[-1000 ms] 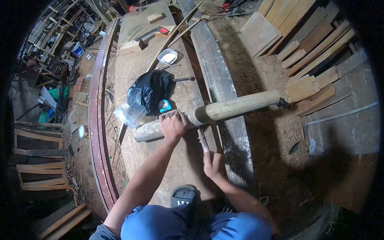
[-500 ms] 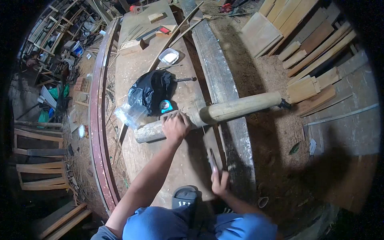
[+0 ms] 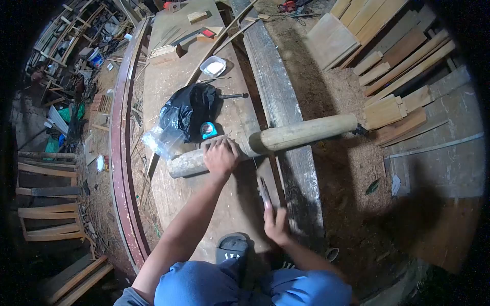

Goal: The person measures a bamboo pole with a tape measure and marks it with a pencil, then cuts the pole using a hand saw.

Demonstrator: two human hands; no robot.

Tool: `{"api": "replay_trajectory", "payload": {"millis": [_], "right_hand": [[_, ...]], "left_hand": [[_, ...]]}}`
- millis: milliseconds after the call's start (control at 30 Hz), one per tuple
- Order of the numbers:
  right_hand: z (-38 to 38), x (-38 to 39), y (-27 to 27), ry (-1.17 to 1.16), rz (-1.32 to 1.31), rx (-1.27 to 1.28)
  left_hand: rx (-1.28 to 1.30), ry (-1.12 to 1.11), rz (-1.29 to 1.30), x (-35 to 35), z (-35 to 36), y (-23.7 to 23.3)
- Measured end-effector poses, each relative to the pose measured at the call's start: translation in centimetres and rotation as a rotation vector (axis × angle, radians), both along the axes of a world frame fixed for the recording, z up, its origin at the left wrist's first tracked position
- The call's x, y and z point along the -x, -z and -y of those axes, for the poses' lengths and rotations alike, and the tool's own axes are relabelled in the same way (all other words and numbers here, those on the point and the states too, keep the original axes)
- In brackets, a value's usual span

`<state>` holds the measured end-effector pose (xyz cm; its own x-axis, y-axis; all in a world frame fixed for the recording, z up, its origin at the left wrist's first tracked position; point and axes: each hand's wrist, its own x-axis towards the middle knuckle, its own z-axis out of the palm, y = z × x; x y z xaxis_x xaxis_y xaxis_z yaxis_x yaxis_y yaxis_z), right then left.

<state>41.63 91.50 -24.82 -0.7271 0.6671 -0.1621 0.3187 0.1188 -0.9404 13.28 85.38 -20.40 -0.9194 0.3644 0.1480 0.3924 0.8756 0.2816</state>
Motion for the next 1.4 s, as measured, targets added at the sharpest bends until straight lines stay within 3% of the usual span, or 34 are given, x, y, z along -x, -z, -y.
{"api": "replay_trajectory", "payload": {"millis": [33,133,267,333,367,433,533,567,633,700,767,867,900,967,1033,1100,1167,1267,1300,1367,1400], "right_hand": [[-1.4,4.0,-5.7,-0.134,0.088,0.072],[-1.8,6.9,-5.6,-0.102,-0.016,-0.005],[0.4,0.3,-1.2,0.016,-0.048,-0.150],[-0.4,0.0,-3.7,-0.157,0.120,-0.019],[-0.5,0.8,1.1,-0.098,-0.112,-0.696],[-1.6,7.1,-7.4,-0.079,-0.019,-0.092],[-1.5,6.1,-6.1,-0.113,-0.001,0.014],[-0.5,2.9,-2.2,-0.078,-0.013,-0.088],[0.9,-0.4,-4.4,-0.130,-0.128,-0.030],[0.5,-0.9,-3.1,-0.127,-0.148,-0.062],[-1.2,3.8,-5.4,-0.170,0.010,0.030],[-1.6,7.1,-6.9,-0.101,0.004,-0.089],[-1.2,6.1,-5.8,-0.091,0.009,-0.071],[0.2,-0.7,2.1,-0.138,-0.003,-0.323],[1.6,-1.0,-2.9,-0.058,-0.235,-0.043],[-0.2,0.7,-4.2,-0.152,0.057,-0.086],[-0.7,6.5,-7.3,-0.032,-0.069,-0.234],[-1.8,6.5,-5.6,-0.114,-0.035,0.004],[-1.5,4.5,-4.2,-0.144,-0.031,-0.028],[0.8,1.1,-6.7,-0.078,-0.041,0.022],[0.8,0.3,-5.8,-0.119,-0.159,-0.029]], "left_hand": [[-0.002,0.003,-0.003,0.1,-0.1,-0.4],[0.026,-0.006,0.072,0.2,-0.2,-1.3],[0.002,0.004,-0.039,0.1,0.0,-0.4],[-0.008,-0.003,-0.035,0.0,-0.1,-0.8],[-0.017,-0.003,-0.038,-0.2,-0.2,-1.0],[-0.012,-0.006,-0.041,-0.3,-0.3,-0.6],[-0.020,0.018,-0.047,0.1,0.0,-0.6],[-0.013,0.016,-0.047,0.1,0.1,-0.3],[-0.042,0.020,-0.180,0.1,0.2,0.7],[-0.073,0.018,-0.214,-0.5,0.3,1.1],[-0.069,0.020,-0.115,-0.2,-0.1,0.0],[-0.015,0.029,-0.024,0.0,-0.2,-0.3],[0.013,0.036,0.000,0.1,0.1,-0.5],[0.038,0.005,0.036,0.2,0.1,-0.4],[-0.046,0.002,-0.068,0.0,0.1,0.1],[-0.034,0.009,-0.025,-0.5,0.2,0.0],[-0.041,0.011,-0.075,-0.1,-0.1,-0.3],[-0.036,0.017,-0.073,0.2,-0.2,-0.5],[-0.022,0.017,-0.049,0.2,0.0,-0.5],[-0.046,0.003,-0.076,0.6,0.0,0.4],[-0.062,0.011,-0.140,0.5,0.1,0.9]]}}
